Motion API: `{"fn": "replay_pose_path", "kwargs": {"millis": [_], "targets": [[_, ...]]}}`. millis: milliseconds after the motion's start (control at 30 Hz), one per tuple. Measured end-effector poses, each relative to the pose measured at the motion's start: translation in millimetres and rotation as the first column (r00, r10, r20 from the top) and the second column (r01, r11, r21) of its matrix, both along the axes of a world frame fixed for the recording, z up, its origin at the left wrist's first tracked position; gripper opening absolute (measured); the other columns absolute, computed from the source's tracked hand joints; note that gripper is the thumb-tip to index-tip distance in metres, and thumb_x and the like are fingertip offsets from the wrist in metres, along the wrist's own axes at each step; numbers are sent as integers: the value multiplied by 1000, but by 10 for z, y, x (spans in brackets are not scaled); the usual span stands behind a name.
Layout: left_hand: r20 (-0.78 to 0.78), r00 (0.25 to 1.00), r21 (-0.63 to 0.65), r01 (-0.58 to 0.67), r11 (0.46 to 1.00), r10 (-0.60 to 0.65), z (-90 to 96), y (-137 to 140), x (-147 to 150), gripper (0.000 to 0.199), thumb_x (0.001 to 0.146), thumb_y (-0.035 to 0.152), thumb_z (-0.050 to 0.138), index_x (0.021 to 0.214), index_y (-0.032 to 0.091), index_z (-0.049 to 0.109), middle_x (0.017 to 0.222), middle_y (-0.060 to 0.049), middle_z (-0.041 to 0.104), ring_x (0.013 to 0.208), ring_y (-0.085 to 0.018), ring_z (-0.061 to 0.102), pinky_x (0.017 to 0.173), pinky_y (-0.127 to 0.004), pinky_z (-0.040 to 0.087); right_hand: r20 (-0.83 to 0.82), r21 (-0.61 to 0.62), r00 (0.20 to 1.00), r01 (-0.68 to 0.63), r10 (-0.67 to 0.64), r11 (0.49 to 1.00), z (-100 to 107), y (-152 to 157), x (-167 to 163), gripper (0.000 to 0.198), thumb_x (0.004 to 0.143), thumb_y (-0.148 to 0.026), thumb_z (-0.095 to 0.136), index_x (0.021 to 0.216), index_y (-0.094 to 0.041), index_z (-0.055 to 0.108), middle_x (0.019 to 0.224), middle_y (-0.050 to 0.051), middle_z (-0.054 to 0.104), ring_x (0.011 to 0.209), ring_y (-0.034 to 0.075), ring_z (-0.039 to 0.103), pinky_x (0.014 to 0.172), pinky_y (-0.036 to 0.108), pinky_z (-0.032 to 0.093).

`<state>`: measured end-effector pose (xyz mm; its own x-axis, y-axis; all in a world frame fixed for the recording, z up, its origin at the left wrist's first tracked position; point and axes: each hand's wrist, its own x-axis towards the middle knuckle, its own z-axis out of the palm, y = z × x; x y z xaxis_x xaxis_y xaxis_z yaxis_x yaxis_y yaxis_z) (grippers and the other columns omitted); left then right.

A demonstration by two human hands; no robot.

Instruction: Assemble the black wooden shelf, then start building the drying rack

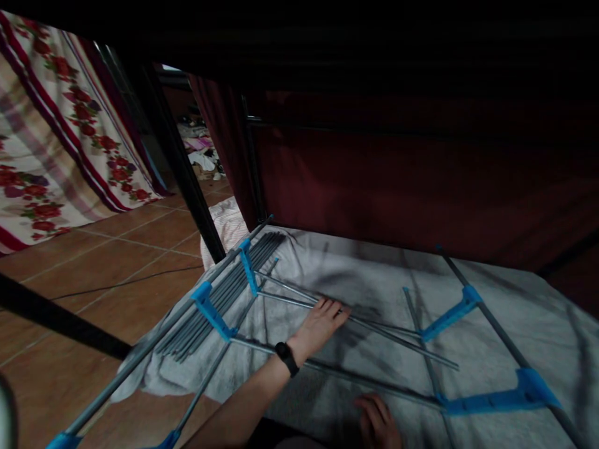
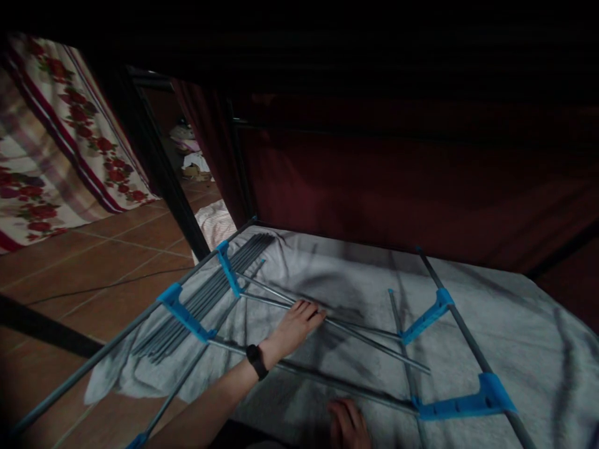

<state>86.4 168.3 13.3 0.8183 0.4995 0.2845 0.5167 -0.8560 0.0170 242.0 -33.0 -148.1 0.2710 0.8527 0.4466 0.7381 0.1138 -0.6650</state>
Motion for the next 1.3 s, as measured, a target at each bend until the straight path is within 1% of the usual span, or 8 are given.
{"fn": "replay_pose_path", "kwargs": {"millis": [67,167,367,533,733,800,1067,1300], "targets": [[-29,998,-13,51,999,-51,-79,-125,-17,42,96,11,43,134,26,49,120,-6,59,112,-21,54,105,-38,38,-134,-43,991,-4,-2,999,73,-4,21,31,92,-38,45,87,-27,74,88,4,74,81,21,72,73,30,59],[-53,995,-39,83,996,-85,-198,-246,-10,46,93,7,47,135,25,48,123,-6,59,114,-22,54,108,-39,35,-386,-144,913,78,-128,987,230,20,-1,35,91,-47,48,92,-23,73,89,6,74,83,22,71,75,29,58],[-85,992,-26,95,995,-97,-142,3,15,46,92,5,48,134,23,51,120,-7,60,109,-21,56,104,-39,39,-784,-148,584,151,-209,977,517,247,11,41,80,-58,63,95,-20,69,88,9,73,73,22,67,69,35,56],[-56,996,85,67,994,-63,8,246,-22,48,92,4,45,135,24,51,118,-7,60,107,-23,56,100,-41,41,-912,-100,382,144,-149,985,734,427,147,42,72,-50,75,103,-21,68,93,8,73,80,22,68,77,38,55],[-93,986,56,142,988,-137,-82,132,90,44,92,5,45,132,21,52,117,-8,61,105,-22,57,101,-41,40,-1000,-17,-10,159,-16,987,838,649,331,29,69,-33,79,93,-23,67,102,3,74,99,21,68,94,38,51],[-99,981,26,171,985,-168,-113,63,196,45,93,6,45,135,21,50,120,-8,60,106,-22,57,102,-40,40,-996,4,-91,165,19,986,860,721,410,27,69,-32,78,92,-23,68,96,2,74,98,20,68,96,38,52],[-93,983,-122,148,981,-160,-295,-237,413,44,96,10,40,137,23,49,119,-6,61,108,-21,57,105,-38,38,-999,-41,-45,270,-30,962,809,755,700,23,70,-33,81,86,-21,70,90,0,73,88,15,69,86,30,57],[-129,990,-228,-93,969,65,-532,-197,-117,37,93,8,45,126,21,57,119,-9,61,106,-21,58,102,-38,39,-989,-144,-66,224,-132,964,372,666,975,15,72,-25,75,85,-22,69,91,-2,72,90,14,69,91,29,56]]}}
